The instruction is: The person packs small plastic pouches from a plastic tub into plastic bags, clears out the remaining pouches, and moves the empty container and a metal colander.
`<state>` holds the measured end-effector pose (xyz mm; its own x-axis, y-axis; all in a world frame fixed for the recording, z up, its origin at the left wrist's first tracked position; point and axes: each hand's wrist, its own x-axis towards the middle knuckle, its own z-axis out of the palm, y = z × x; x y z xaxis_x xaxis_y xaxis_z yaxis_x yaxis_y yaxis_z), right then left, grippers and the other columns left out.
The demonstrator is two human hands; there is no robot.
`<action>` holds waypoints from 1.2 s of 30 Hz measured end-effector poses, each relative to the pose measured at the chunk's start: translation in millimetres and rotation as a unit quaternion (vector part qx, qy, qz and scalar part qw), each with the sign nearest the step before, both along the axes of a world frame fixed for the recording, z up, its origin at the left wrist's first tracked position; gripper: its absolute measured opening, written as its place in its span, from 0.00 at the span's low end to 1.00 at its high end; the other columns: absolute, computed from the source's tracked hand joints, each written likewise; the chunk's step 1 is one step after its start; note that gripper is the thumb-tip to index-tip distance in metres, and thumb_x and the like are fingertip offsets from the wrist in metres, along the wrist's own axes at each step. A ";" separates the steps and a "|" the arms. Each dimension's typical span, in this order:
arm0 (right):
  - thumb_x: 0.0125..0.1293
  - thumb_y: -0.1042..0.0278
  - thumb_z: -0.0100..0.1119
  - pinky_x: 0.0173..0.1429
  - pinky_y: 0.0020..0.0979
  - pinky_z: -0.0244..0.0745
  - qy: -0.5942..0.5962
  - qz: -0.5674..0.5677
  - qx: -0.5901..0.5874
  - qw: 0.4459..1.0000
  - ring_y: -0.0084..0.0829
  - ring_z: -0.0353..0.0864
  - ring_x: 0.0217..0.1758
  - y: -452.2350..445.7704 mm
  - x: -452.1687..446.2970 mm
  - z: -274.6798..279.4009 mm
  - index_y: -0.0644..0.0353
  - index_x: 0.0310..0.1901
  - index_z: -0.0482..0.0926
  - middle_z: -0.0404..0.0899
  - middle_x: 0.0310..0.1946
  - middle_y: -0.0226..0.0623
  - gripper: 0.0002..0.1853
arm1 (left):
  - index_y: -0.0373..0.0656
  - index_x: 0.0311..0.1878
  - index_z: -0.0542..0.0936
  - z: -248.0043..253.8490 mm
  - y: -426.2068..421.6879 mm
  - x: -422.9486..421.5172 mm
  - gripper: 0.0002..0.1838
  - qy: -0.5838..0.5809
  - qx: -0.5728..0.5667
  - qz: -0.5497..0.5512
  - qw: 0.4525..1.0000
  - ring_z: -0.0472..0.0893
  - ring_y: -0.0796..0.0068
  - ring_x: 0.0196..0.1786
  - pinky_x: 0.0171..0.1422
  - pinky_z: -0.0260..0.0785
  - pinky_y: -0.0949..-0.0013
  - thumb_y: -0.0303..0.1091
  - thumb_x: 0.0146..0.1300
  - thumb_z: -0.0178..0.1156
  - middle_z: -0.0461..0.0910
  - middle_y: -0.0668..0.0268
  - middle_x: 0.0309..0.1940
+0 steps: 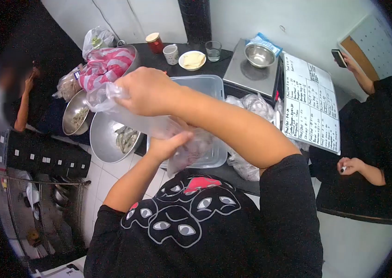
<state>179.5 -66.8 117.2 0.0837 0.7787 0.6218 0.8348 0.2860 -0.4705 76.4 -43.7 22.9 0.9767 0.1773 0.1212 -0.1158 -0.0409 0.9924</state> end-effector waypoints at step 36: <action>0.59 0.63 0.41 0.20 0.25 0.56 0.769 0.055 0.135 0.622 0.21 0.57 0.14 -79.4 88.4 7.1 0.56 0.39 0.67 0.61 0.15 0.28 0.10 | 0.37 0.41 0.78 -5.7 -4.6 48.1 0.25 -0.047 0.035 -0.187 0.981 0.67 0.80 0.33 0.43 0.60 0.75 0.49 0.68 0.39 0.74 0.68 0.30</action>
<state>267.9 -146.2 124.3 0.6966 0.7172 -0.0182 -0.5758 0.5438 -0.6106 124.5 -48.3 17.2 0.9554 -0.2038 0.2138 -0.2275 -0.0460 0.9727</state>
